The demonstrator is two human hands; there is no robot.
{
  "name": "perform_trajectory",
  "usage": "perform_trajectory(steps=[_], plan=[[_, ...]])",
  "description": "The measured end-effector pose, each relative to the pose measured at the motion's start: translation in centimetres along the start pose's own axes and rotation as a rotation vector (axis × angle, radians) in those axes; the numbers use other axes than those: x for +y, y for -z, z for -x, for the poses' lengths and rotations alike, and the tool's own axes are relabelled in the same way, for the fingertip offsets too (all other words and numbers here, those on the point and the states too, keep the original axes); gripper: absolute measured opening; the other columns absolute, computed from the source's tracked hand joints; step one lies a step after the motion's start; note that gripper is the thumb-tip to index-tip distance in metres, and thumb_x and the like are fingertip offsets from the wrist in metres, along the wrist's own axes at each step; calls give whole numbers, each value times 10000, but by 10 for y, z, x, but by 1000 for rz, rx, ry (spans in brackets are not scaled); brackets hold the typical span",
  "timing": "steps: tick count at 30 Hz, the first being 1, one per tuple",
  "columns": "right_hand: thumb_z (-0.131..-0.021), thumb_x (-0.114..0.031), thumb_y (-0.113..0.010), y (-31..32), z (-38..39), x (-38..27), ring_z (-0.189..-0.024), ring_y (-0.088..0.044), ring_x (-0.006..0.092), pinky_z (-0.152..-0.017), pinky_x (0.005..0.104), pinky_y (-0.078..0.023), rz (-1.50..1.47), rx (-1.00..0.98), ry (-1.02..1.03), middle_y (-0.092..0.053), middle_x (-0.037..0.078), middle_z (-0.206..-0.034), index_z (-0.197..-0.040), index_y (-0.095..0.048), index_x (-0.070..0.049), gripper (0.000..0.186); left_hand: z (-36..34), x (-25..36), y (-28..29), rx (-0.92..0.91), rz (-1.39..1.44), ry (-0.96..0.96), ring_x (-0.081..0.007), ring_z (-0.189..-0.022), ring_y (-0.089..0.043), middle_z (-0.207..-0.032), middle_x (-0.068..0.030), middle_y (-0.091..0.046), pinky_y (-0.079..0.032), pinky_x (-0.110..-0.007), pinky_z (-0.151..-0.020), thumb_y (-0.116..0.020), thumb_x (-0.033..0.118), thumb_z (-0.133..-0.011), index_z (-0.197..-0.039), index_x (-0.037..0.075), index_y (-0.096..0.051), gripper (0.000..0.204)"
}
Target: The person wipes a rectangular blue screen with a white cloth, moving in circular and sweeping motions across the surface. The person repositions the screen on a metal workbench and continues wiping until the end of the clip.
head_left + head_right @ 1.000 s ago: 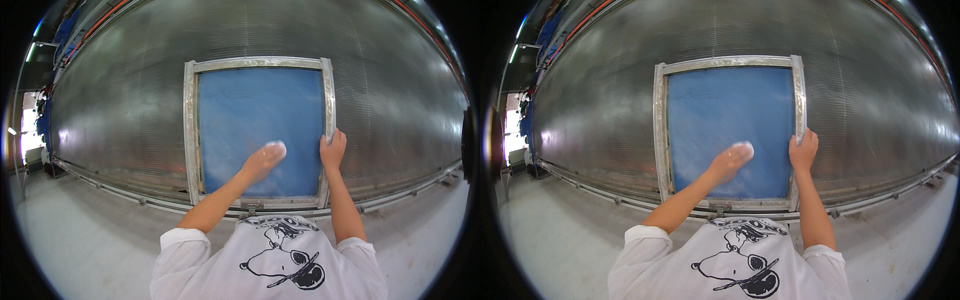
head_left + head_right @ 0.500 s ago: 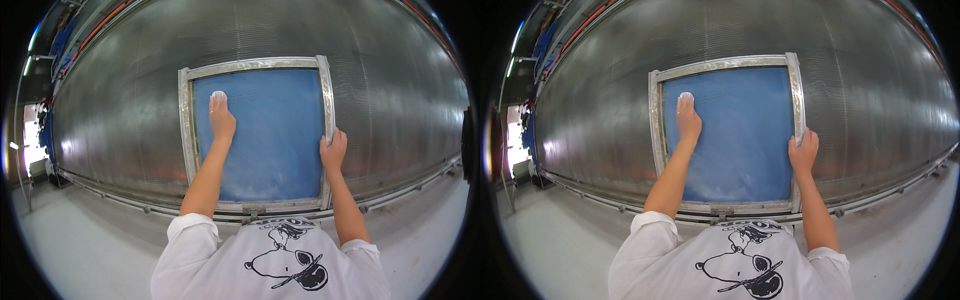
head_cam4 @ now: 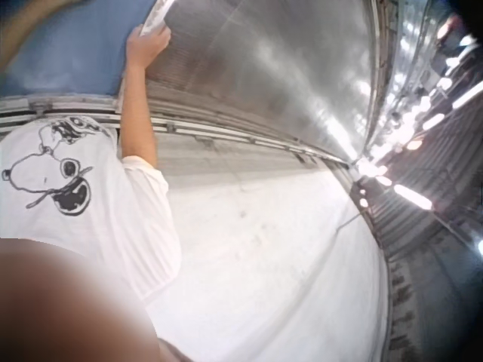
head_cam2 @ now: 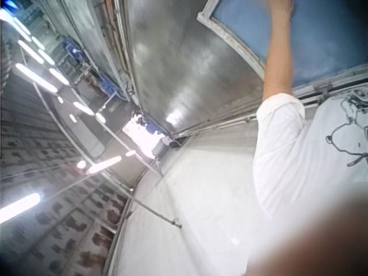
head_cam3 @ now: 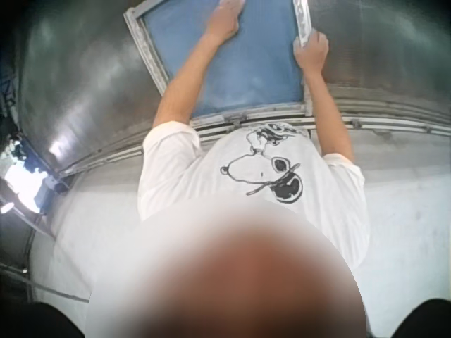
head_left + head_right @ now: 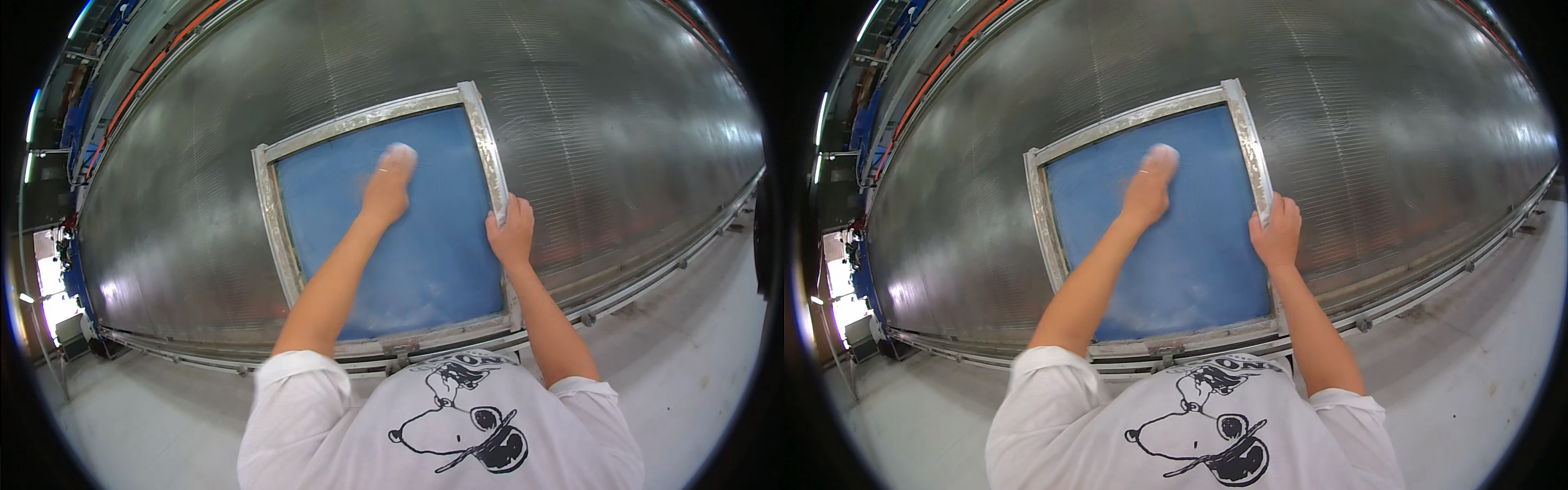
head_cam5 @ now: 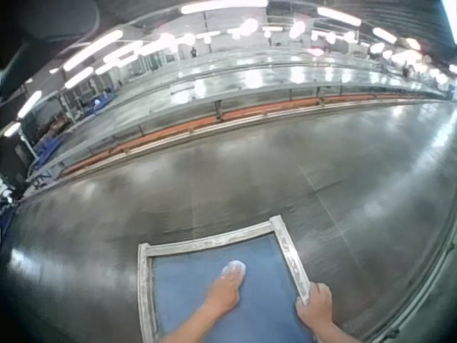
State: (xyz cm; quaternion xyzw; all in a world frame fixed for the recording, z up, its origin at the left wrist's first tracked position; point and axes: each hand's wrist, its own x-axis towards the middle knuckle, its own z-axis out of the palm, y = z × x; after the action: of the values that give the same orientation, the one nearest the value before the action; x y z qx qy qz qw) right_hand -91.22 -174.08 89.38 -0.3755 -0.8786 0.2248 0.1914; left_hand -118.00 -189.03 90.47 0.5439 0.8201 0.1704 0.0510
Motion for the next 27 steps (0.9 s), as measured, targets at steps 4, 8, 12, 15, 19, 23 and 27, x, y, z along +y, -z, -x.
perform_trajectory(steps=[4, 8, 12, 15, 19, 23, 27], plan=[[-830, -226, -728, 3, -1, -3, -1115, -549, 393, -971, 504, -443, -23, 3, 1, -563, 188, -1174, -1299, -556, 12, 553, -18, 3, -13, 241, -35, 290, -389, -1460, -429, -1522, -237, -501, -346, -445, -1231, -454, -27, -946, -1452, 4, -530, 513], [-826, -204, -716, 6, 2, -1, -1104, -549, 388, -964, 498, -440, -48, 24, -21, -562, 179, -1147, -1278, -559, -2, 520, -8, 49, -23, -42, 138, -207, -400, -1429, -470, -1487, -224, -549, -384, -458, -1200, -469, -19, -944, -1375, 7, -607, 454], [-829, -210, -713, 3, -3, -4, -1094, -553, 373, -953, 489, -445, -61, 31, 6, -563, 169, -1144, -1258, -564, -10, 497, -21, 30, -30, 162, 17, -47, -394, -1412, -489, -1436, -213, -591, -396, -461, -1190, -510, -33, -913, -1335, 19, -630, 441], [-831, -214, -713, 5, -1, 4, -1079, -552, 369, -950, 485, -445, -41, 12, -42, -562, 164, -1132, -1258, -568, -6, 496, 8, 84, -38, -9, 187, -198, -395, -1398, -498, -1421, -218, -597, -394, -464, -1188, -519, -24, -914, -1325, 14, -627, 427], [-829, -215, -716, 2, 0, 5, -1063, -551, 362, -943, 480, -446, -61, 45, -17, -560, 157, -1111, -1255, -575, -4, 495, 32, 74, -12, -208, 295, -415, -405, -1387, -500, -1431, -230, -580, -388, -476, -1183, -507, -15, -931, -1334, 17, -611, 417], [-826, -210, -717, 4, 1, -3, -1069, -556, 376, -950, 486, -449, -75, 31, -12, -563, 171, -1114, -1272, -574, 6, 517, 32, 44, -19, 91, 112, 161, -371, -1384, -514, -1442, -219, -574, -407, -472, -1166, -507, -25, -950, -1344, 42, -613, 414], [-826, -215, -718, 2, 3, 0, -1078, -559, 384, -959, 489, -450, -67, 13, -37, -567, 178, -1118, -1274, -576, 12, 522, 121, 124, -35, -345, 488, -328, -388, -1390, -516, -1469, -209, -564, -421, -483, -1159, -506, 28, -973, -1374, 60, -610, 415]])
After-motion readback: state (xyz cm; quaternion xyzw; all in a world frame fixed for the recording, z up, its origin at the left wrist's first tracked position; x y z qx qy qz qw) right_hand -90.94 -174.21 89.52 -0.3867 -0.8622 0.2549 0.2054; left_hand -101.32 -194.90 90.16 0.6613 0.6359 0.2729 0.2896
